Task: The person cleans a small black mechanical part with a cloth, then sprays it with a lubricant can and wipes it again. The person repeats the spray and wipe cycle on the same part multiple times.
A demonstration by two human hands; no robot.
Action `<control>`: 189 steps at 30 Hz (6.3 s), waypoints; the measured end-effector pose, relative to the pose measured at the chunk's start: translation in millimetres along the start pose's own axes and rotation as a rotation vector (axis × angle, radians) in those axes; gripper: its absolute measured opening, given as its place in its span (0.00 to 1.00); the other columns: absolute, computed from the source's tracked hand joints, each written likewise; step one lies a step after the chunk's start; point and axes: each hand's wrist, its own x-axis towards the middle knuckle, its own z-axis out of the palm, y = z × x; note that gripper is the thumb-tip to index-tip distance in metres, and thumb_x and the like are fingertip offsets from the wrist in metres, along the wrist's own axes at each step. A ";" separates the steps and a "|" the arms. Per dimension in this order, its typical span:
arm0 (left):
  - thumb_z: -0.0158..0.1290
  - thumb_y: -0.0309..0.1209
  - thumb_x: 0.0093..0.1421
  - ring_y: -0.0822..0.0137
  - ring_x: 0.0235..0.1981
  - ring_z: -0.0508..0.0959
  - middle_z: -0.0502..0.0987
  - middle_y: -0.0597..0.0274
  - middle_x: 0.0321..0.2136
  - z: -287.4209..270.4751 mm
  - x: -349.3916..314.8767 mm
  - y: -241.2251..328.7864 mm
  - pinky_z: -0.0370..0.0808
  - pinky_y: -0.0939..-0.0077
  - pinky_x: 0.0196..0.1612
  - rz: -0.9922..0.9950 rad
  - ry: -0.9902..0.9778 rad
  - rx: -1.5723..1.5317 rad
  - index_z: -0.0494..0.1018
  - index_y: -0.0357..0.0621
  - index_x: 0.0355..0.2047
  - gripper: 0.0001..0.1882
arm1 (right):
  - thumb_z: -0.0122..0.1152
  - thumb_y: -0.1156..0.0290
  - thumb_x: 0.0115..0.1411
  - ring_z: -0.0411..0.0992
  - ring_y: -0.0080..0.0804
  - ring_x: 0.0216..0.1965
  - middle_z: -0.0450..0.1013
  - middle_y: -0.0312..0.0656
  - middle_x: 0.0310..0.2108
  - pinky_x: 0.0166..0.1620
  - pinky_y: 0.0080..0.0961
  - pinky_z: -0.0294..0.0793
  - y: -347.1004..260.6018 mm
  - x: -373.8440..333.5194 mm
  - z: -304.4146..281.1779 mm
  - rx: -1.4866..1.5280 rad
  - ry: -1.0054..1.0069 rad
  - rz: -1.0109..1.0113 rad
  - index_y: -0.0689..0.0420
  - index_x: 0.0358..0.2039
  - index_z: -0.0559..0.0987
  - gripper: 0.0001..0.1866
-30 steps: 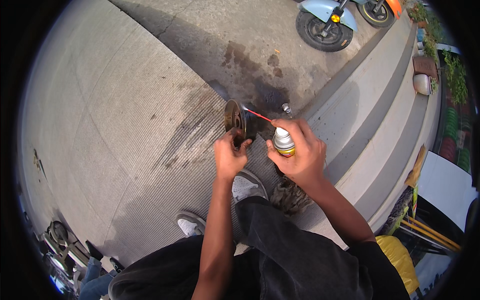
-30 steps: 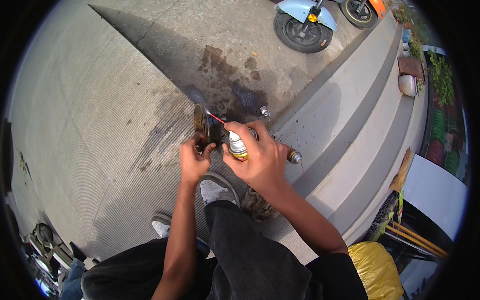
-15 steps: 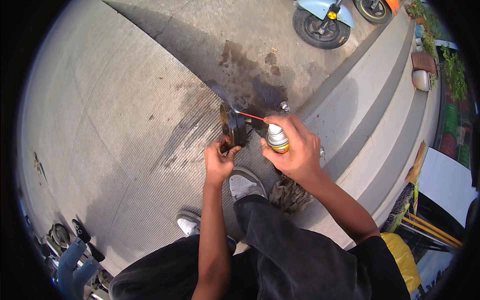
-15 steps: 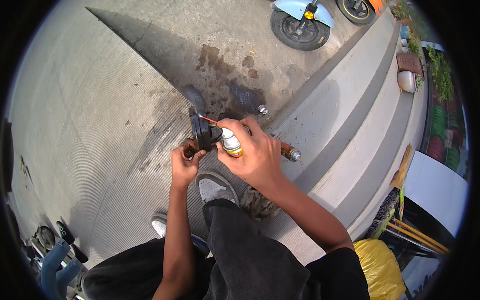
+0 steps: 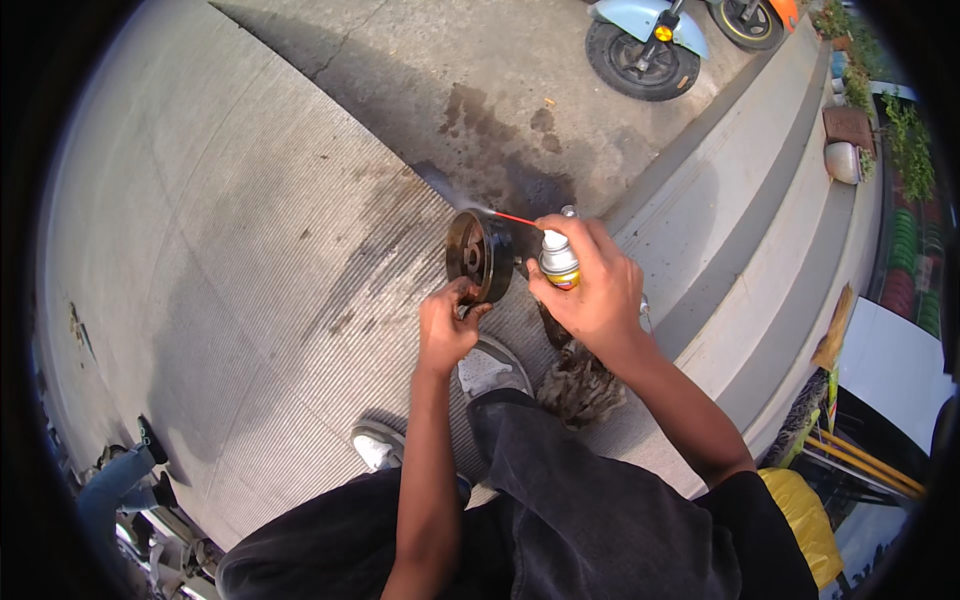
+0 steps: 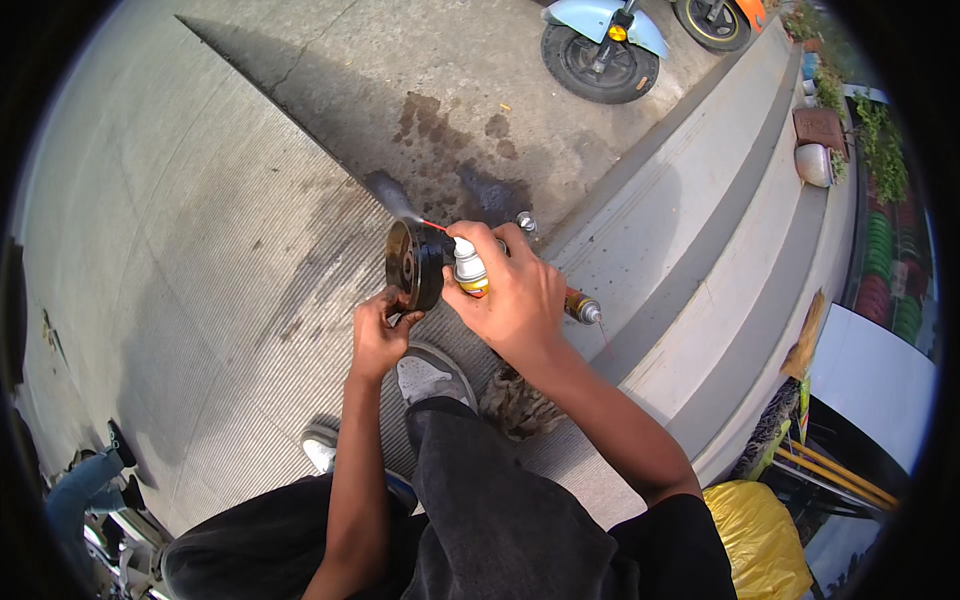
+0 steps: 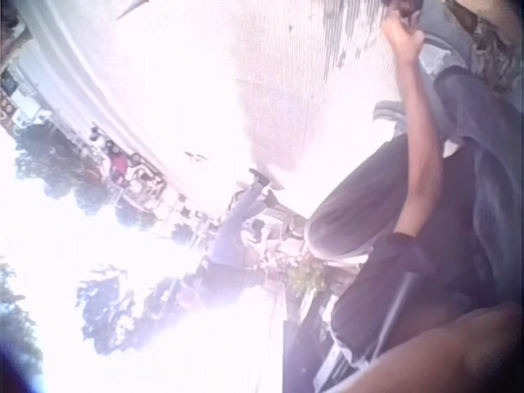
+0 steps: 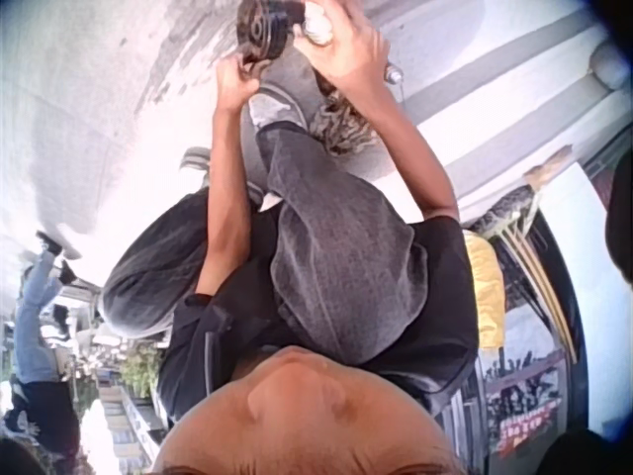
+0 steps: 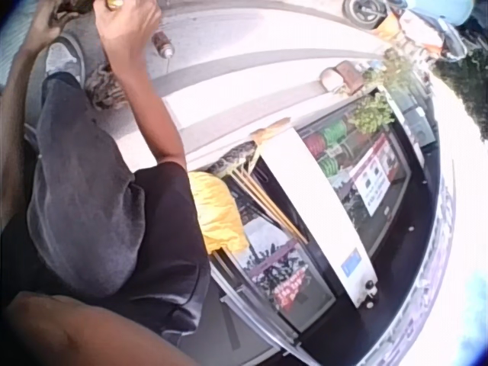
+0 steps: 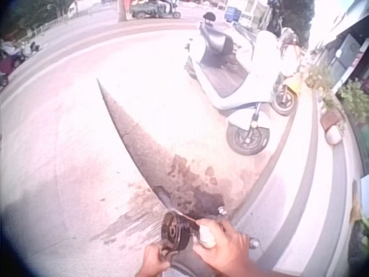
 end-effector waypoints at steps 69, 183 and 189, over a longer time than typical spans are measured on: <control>0.36 0.53 0.81 0.67 0.19 0.56 0.58 0.57 0.11 4.6 62.6 18.8 0.58 0.56 0.24 -0.493 0.673 0.102 0.57 0.30 0.14 0.43 | 0.80 0.65 0.52 0.82 0.43 0.38 0.80 0.39 0.41 0.37 0.36 0.82 17.5 -62.1 45.1 0.267 0.134 0.274 0.49 0.51 0.80 0.26; 0.49 0.65 0.71 0.52 0.44 0.84 0.81 0.41 0.49 -72.2 155.6 -24.1 0.82 0.60 0.50 -0.845 0.351 -0.030 0.74 0.18 0.55 0.47 | 0.76 0.59 0.57 0.81 0.35 0.35 0.80 0.39 0.37 0.38 0.37 0.78 44.8 -40.4 146.1 1.033 0.077 0.708 0.52 0.49 0.77 0.23; 0.48 0.65 0.72 0.57 0.37 0.82 0.82 0.48 0.38 -82.8 154.5 -31.9 0.82 0.60 0.43 -0.791 0.235 -0.067 0.77 0.22 0.46 0.44 | 0.72 0.68 0.61 0.79 0.28 0.32 0.78 0.38 0.35 0.34 0.30 0.79 69.6 -21.7 134.7 1.373 -0.164 0.920 0.53 0.53 0.76 0.20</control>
